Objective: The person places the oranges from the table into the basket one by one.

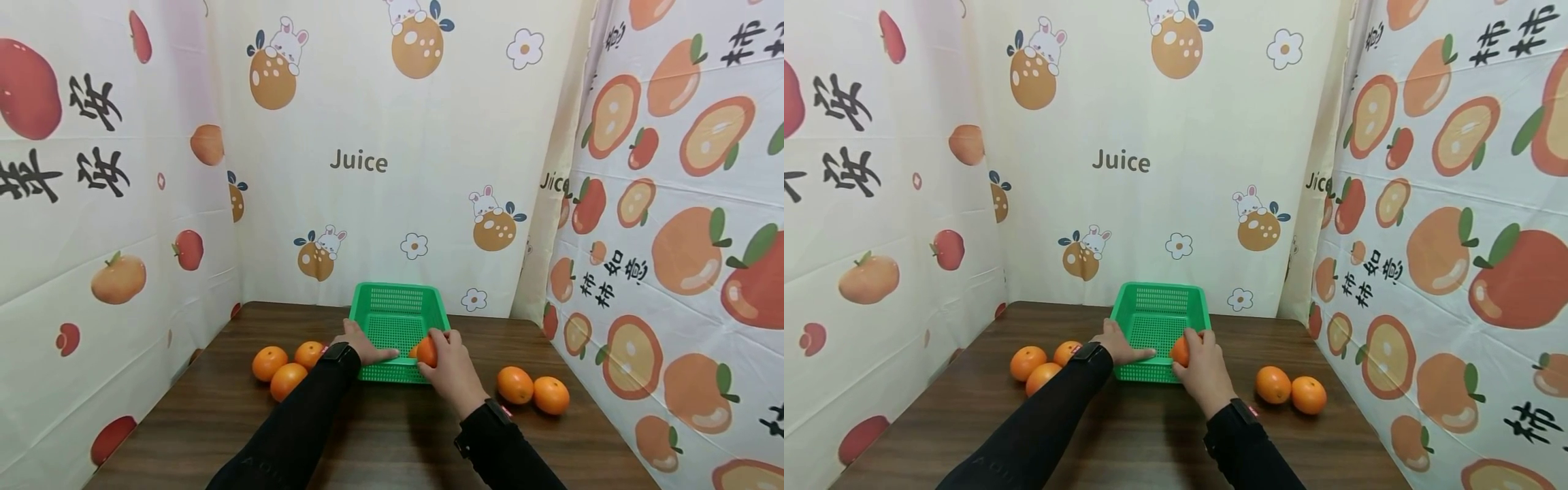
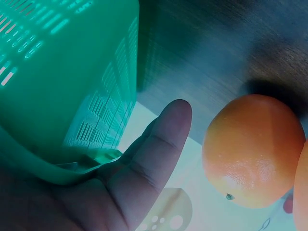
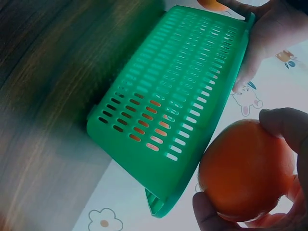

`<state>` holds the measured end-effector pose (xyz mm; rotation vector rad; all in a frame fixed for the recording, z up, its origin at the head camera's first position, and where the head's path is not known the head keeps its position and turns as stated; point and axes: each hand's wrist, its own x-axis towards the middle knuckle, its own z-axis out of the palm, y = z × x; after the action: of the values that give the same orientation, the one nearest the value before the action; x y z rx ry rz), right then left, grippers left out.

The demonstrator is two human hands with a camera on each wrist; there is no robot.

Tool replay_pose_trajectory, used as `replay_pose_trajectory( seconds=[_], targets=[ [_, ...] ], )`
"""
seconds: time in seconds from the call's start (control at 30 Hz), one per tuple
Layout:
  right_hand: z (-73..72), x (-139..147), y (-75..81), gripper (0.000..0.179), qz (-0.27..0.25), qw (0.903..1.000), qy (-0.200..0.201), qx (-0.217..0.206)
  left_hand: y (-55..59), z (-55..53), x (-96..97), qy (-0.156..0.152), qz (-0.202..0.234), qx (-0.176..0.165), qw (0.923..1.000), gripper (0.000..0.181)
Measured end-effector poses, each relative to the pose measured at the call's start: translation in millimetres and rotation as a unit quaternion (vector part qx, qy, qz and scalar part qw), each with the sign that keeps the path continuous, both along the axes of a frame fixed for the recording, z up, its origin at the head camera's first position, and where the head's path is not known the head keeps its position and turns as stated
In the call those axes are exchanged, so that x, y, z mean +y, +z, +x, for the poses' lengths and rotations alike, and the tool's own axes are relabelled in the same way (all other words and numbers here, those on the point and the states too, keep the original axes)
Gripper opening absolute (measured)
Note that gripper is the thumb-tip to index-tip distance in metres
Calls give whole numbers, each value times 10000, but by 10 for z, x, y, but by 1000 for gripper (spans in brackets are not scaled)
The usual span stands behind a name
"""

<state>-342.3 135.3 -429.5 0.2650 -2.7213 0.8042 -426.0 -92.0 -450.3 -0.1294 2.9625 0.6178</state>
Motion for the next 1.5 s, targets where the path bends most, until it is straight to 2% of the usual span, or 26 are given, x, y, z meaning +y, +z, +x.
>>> replay_pose_trajectory(
  seconds=[0.1,0.4,0.6,0.77,1.03,1.23,1.43,1.5],
  targets=[
    [-18,-2,-15,70,27,10000,23,51,9,-1,-2,-70,-105,17,9999,144],
    [-82,-29,-47,70,7,9997,93,219,-14,-14,-21,-58,-44,46,10000,144],
    [-172,-53,-143,71,-69,9983,184,543,-68,-32,-39,-96,-131,30,9999,142],
    [-235,-66,-208,71,-106,9980,156,601,-106,-40,-41,-120,-66,78,9999,142],
    [-331,-10,-218,70,-29,9979,173,622,-144,-65,-30,151,217,218,9994,152],
    [-504,99,-191,68,75,9980,58,628,-84,-71,-3,-30,-95,106,9999,146],
    [-679,161,-179,69,87,9991,92,409,-6,-8,7,42,18,83,10000,146],
    [-724,171,-188,69,79,9992,112,366,-11,-19,5,20,29,108,9999,146]
  ],
)
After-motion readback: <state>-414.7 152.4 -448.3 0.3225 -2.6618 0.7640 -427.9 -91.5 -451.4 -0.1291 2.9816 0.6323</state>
